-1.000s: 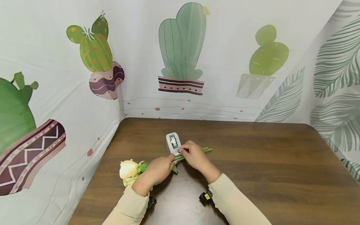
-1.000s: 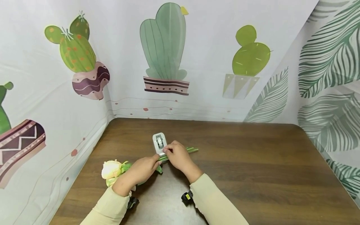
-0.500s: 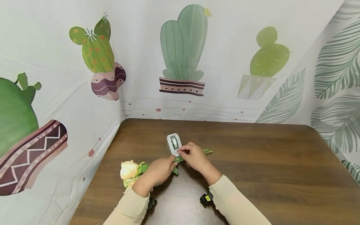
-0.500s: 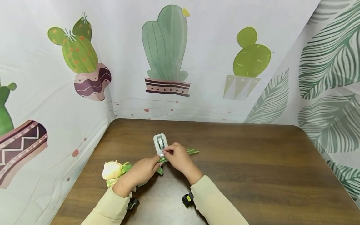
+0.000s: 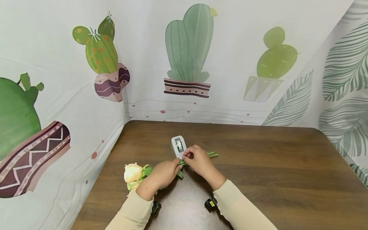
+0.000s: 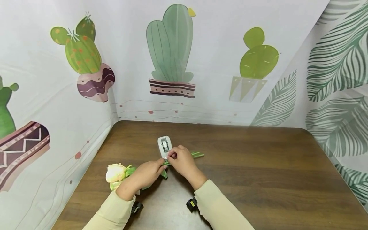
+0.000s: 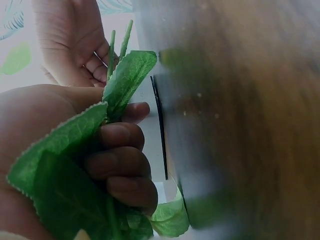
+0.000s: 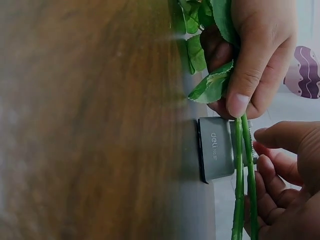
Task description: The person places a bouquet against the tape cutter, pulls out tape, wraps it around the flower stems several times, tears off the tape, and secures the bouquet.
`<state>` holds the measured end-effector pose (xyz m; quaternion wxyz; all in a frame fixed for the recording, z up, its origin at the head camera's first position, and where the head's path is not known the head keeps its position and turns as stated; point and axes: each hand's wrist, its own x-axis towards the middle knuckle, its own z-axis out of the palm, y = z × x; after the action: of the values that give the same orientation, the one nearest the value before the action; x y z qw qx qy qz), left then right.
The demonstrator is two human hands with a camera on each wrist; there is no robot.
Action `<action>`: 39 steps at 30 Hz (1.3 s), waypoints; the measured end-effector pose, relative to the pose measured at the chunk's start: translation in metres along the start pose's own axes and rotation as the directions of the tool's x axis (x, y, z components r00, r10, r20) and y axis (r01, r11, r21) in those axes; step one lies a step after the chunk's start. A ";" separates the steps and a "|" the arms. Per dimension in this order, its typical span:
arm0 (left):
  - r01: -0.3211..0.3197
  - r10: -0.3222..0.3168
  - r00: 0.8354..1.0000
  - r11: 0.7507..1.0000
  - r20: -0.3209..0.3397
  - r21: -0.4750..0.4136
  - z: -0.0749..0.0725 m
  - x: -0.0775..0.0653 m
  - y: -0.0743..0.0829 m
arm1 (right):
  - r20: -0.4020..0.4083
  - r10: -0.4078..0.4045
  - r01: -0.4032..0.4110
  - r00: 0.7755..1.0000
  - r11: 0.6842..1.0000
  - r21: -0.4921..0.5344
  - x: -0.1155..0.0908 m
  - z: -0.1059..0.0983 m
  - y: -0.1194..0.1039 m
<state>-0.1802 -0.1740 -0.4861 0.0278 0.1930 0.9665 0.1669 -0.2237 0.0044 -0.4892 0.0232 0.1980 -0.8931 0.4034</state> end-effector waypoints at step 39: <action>-0.040 0.040 0.999 0.999 -0.036 0.016 -0.001 -0.001 0.001 | -0.012 0.134 -0.131 0.991 0.985 0.110 0.000 -0.002 -0.012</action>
<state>-0.1790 -0.1740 -0.4853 0.0057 0.2095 0.9640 0.1636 -0.2197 -0.0015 -0.4790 -0.0061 0.1353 -0.8807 0.4538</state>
